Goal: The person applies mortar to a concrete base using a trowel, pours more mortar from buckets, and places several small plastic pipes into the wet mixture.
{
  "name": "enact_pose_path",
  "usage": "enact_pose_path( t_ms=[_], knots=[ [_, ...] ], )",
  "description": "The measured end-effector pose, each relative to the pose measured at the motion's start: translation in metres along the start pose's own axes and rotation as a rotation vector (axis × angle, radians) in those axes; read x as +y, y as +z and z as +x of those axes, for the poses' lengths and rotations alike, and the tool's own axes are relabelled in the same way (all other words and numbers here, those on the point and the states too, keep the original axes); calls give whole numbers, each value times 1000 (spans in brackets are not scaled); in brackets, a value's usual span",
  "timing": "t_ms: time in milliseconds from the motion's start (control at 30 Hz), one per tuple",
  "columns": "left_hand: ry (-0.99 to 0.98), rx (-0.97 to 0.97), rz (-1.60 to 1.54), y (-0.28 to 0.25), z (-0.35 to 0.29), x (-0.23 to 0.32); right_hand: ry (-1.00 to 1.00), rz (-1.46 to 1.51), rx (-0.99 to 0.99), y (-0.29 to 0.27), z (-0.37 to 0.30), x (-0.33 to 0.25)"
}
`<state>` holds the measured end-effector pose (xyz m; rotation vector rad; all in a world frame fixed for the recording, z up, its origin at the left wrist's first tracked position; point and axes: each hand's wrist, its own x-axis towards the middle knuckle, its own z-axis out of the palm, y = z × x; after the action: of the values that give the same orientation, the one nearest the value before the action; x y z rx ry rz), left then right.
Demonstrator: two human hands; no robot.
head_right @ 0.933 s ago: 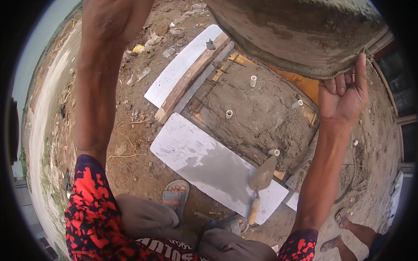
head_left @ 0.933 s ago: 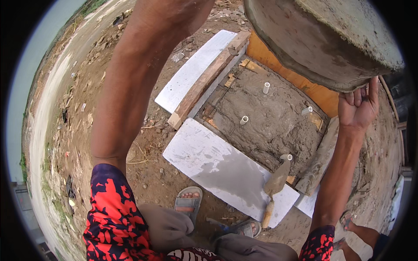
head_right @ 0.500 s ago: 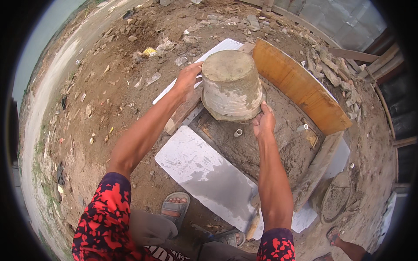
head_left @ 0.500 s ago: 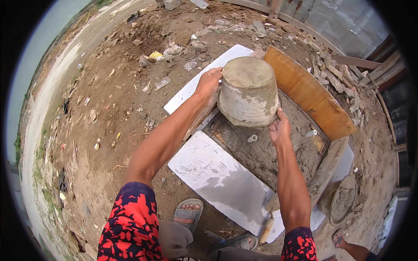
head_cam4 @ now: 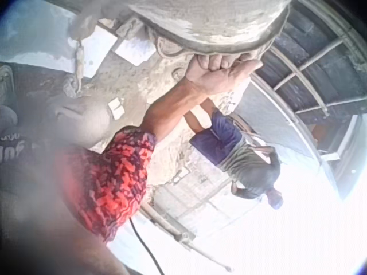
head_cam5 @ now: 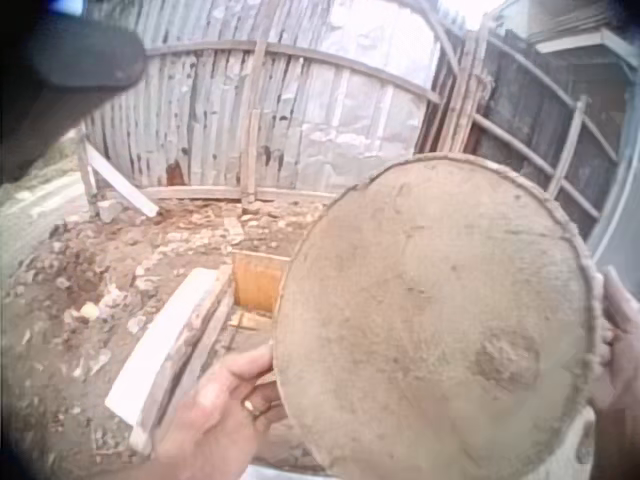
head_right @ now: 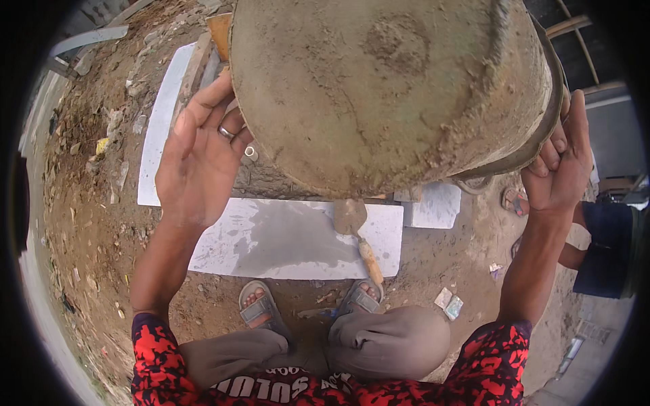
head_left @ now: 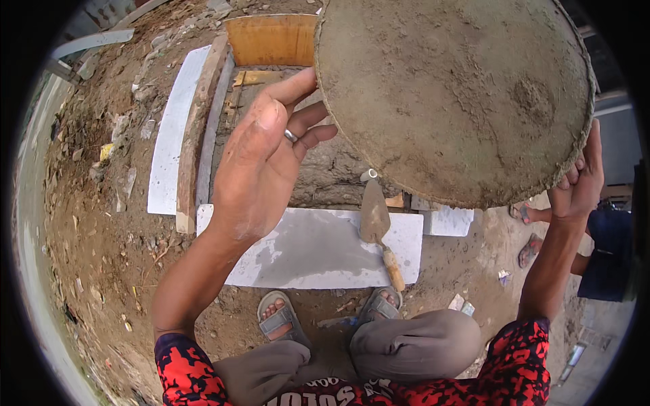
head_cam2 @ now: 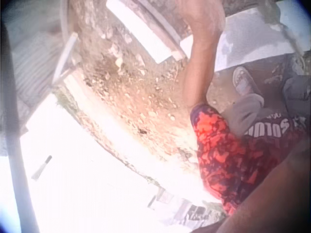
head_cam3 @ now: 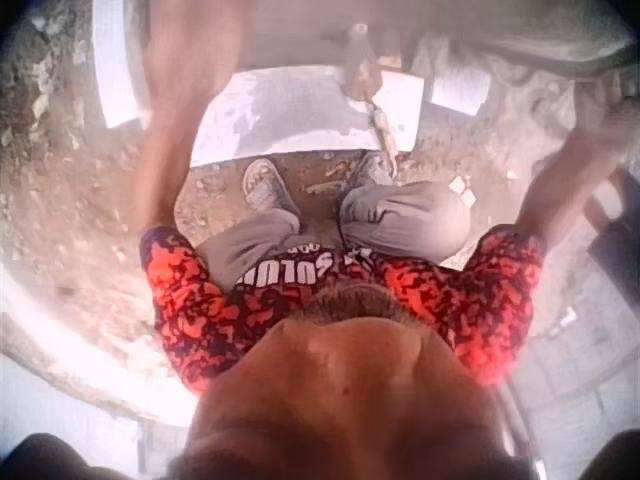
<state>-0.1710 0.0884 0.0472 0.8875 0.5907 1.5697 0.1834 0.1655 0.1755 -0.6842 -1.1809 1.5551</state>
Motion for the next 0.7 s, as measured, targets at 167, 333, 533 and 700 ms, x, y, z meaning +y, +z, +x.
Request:
enact_pose_path(
  t_ms=[167, 333, 533, 700],
  knots=[
    [-310, -604, 72, 101, 12, -120, -148, -415, 288, -117, -170, -174],
    [-699, -712, 354, 122, -25, -184, 286, -531, 788, -156, -236, -135],
    [-927, -761, 542, 106, -79, -206, 743, -1236, 884, -337, -327, -116],
    [-1037, -636, 553, 89, -100, -198, 893, -2000, 546, -393, -310, -151]
  ],
)
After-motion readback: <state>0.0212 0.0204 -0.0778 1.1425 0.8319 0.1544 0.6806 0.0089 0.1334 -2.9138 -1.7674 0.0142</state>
